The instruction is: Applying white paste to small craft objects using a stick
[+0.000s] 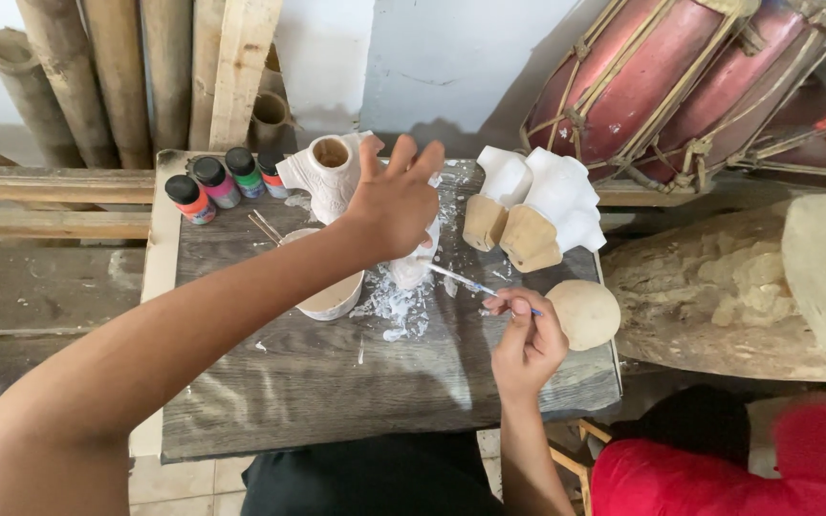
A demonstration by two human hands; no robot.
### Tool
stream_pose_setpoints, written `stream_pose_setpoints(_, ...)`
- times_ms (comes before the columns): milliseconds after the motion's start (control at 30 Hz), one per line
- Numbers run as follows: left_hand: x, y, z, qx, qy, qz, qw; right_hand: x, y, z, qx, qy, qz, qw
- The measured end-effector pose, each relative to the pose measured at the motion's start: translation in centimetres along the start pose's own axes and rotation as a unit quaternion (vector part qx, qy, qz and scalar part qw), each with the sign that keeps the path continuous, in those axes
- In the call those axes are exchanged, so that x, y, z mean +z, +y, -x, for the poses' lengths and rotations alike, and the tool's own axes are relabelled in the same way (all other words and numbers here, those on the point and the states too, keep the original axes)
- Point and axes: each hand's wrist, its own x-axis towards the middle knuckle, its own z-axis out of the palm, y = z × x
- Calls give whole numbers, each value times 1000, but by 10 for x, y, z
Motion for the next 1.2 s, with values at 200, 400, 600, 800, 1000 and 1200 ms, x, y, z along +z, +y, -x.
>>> stream_pose_setpoints(200,1,4,-3,2,-4,19,1000,2,-8,-1,-4,-23,2,1000)
stream_pose_setpoints(400,-1,6,-5,13,-5,21,1000,3,-12,-7,-14,-31,3,999)
stream_pose_setpoints(600,0,9,-6,18,-5,8,1000,-6,-8,-6,-9,-26,5,1000)
stream_pose_setpoints(800,-4,10,-5,24,-3,11,1000,-4,2,-11,-16,-5,11,1000)
stream_pose_setpoints(1000,0,10,-13,19,-34,30,999,5,-17,-20,-92,-49,47,993)
stream_pose_setpoints(1200,-4,15,-15,20,-29,20,999,19,-21,-28,-192,-90,93,973)
